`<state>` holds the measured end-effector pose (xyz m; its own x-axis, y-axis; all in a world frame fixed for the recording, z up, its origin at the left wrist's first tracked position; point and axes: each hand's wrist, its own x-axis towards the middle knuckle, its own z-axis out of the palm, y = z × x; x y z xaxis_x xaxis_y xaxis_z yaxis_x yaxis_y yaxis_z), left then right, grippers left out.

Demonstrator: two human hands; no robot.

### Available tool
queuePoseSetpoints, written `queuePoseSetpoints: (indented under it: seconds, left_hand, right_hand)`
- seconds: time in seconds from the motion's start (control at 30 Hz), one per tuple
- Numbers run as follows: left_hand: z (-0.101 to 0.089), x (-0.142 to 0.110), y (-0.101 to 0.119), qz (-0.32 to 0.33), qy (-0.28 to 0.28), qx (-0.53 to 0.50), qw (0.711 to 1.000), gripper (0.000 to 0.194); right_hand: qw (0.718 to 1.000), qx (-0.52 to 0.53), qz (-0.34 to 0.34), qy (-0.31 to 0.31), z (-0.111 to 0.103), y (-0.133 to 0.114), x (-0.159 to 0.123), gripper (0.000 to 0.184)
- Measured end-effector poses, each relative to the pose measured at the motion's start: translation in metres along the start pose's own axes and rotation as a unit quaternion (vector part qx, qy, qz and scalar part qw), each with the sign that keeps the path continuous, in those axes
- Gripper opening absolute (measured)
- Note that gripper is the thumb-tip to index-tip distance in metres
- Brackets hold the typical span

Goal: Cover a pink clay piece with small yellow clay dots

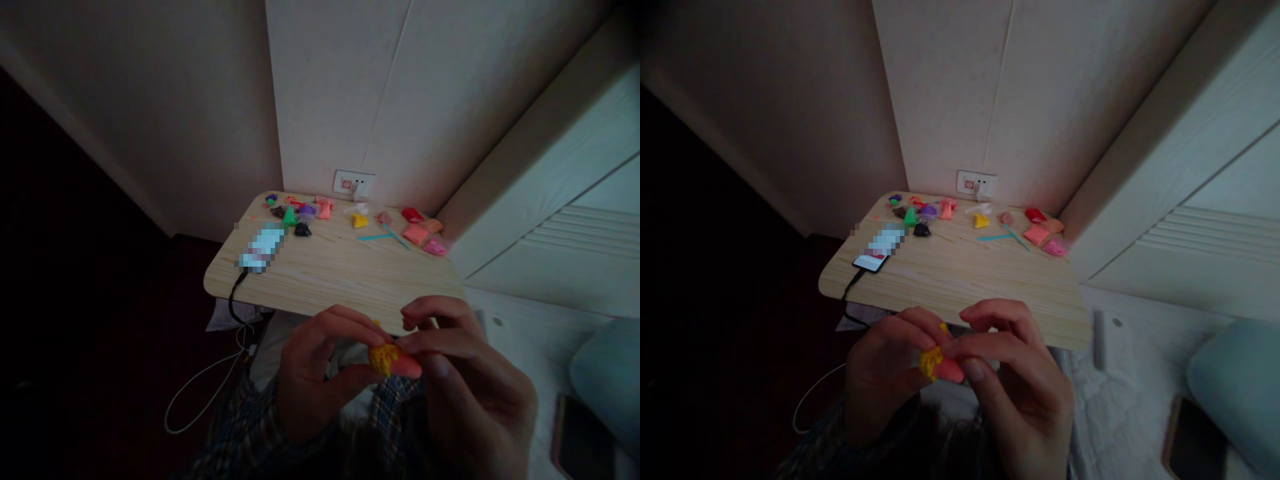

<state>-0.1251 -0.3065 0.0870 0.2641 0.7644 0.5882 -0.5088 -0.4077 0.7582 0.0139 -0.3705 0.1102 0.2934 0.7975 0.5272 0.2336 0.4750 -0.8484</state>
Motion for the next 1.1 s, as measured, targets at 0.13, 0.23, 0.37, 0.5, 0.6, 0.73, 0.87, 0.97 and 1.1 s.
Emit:
queuePoseSetpoints:
  seconds: [0.13,0.23,0.37,0.5,0.6,0.73,0.87,0.97,1.1]
  left_hand:
    - [-0.001,0.000,-0.001,-0.003,0.008,0.006,1.000,0.015]
    - [-0.002,0.002,-0.001,0.019,0.005,0.031,0.999,0.017]
    - [-0.004,0.004,0.001,0.067,0.000,0.096,0.993,0.018]
    - [-0.004,0.004,0.004,0.092,0.003,0.141,0.986,0.017]
    - [-0.003,0.005,0.006,0.103,-0.002,0.159,0.982,0.016]
    - [-0.002,0.007,0.007,0.124,-0.004,0.168,0.978,0.010]
    - [-0.003,0.007,0.006,0.130,0.002,0.158,0.979,0.008]
    - [-0.003,0.007,0.006,0.139,-0.013,0.159,0.977,0.004]
    - [-0.002,0.007,0.008,0.146,-0.024,0.163,0.975,0.002]
  right_hand:
    - [0.999,-0.045,-0.018,0.007,0.001,0.001,0.000,0.021]
    - [0.996,-0.084,-0.014,0.027,0.000,-0.002,0.001,0.022]
    - [0.994,-0.094,-0.002,0.048,0.000,-0.006,0.003,0.018]
    - [0.992,-0.104,-0.011,0.070,0.002,-0.009,0.002,0.021]
    - [0.988,-0.125,-0.028,0.089,0.006,-0.011,0.000,0.025]
    - [0.992,-0.098,-0.008,0.073,0.006,-0.013,0.002,0.023]
    - [0.999,-0.030,0.031,0.027,0.000,-0.010,0.006,0.014]
    - [0.997,0.038,0.070,-0.007,-0.004,-0.006,0.010,0.005]
    - [0.986,0.110,0.123,-0.033,-0.005,-0.004,0.012,0.008]
